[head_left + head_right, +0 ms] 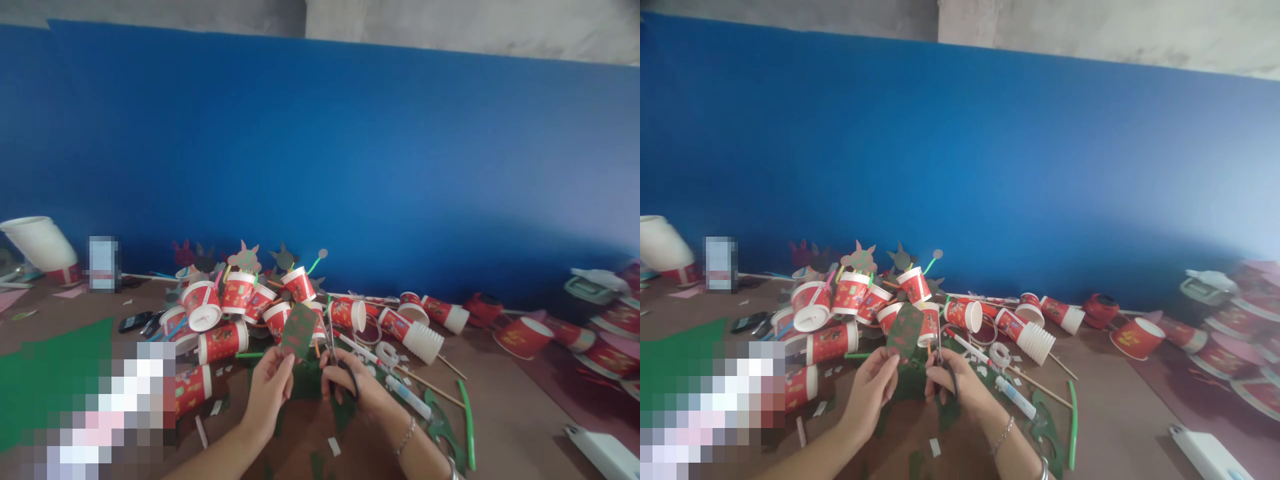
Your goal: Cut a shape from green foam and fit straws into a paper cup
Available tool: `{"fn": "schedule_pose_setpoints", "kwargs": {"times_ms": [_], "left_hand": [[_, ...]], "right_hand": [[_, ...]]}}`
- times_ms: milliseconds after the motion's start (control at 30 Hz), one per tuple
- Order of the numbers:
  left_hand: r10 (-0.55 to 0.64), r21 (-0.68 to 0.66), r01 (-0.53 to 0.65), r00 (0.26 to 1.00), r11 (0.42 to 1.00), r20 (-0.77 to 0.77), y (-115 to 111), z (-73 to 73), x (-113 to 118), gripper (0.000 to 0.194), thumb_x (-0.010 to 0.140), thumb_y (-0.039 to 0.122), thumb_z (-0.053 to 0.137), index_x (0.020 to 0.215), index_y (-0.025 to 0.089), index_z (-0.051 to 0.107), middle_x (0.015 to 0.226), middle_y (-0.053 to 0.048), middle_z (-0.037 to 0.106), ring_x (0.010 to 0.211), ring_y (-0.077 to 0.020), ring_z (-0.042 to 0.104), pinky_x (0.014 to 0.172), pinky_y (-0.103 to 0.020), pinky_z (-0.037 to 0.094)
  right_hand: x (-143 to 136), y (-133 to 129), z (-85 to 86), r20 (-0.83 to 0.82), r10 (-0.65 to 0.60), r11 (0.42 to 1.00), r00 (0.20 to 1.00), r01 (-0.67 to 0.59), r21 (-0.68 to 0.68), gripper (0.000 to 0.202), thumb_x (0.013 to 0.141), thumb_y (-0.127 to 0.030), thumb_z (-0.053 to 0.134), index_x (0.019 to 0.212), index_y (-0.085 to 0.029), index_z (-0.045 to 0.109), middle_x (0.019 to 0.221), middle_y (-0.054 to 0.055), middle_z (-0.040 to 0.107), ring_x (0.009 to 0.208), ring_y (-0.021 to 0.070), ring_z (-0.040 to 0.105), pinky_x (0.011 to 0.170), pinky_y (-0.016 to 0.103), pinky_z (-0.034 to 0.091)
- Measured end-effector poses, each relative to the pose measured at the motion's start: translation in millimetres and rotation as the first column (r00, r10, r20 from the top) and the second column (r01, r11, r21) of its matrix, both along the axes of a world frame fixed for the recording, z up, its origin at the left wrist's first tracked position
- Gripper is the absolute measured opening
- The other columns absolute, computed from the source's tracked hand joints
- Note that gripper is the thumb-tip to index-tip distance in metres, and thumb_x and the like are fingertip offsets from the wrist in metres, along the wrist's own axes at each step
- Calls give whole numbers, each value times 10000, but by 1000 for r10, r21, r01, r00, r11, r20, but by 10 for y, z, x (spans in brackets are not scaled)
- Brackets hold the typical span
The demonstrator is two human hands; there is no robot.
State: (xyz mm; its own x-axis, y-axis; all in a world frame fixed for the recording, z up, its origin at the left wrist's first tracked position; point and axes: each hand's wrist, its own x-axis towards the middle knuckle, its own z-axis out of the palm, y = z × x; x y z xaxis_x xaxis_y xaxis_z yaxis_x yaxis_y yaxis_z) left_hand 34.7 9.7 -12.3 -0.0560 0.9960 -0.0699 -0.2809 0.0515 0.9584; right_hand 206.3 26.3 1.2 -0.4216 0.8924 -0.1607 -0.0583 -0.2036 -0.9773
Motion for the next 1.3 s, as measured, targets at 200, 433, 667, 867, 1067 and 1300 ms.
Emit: {"fn": "schedule_pose_setpoints", "kwargs": {"times_ms": [200,433,667,867,1067,1300], "left_hand": [[35,-14,-35,999,999,-35,9,-11,-15,311,786,478,556,726,187,466,379,113,324,370,-47,215,355,-145,110],[-75,-64,75,997,995,6,20,-61,2,304,748,457,596,711,187,462,374,119,329,359,-38,194,356,-150,108],[-101,-68,102,995,992,19,10,-42,0,321,732,463,610,679,182,465,367,121,319,349,-31,178,356,-156,99],[-101,-76,103,995,992,25,10,-57,0,329,725,468,620,682,181,465,374,117,327,359,-34,197,365,-159,103],[-111,-72,112,994,991,15,14,-65,-3,324,737,465,605,683,181,457,375,118,329,360,-34,190,367,-163,99],[-108,-67,109,994,992,14,13,-55,-1,316,738,459,602,683,183,459,366,121,317,356,-35,181,365,-166,94]], "right_hand": [[212,41,48,82,453,888,888,-441,-132,283,734,-363,637,860,-128,542,602,13,647,492,93,581,422,146,394],[38,-16,79,190,423,906,886,-409,-113,278,733,-371,641,842,-131,555,550,-18,605,454,77,553,386,129,365],[26,-30,18,171,401,916,900,-394,-74,283,761,-395,621,840,-133,547,537,-23,596,437,71,536,377,126,343],[20,-30,7,170,397,918,902,-393,-58,316,778,-434,614,832,-132,542,537,-25,590,429,65,526,375,126,333],[8,-36,44,194,388,921,901,-385,-56,356,765,-477,615,819,-135,535,529,-26,582,418,66,520,369,131,325],[25,-29,17,180,398,917,899,-395,-57,368,766,-483,619,844,-133,540,533,-31,580,420,60,511,378,131,323]]}}
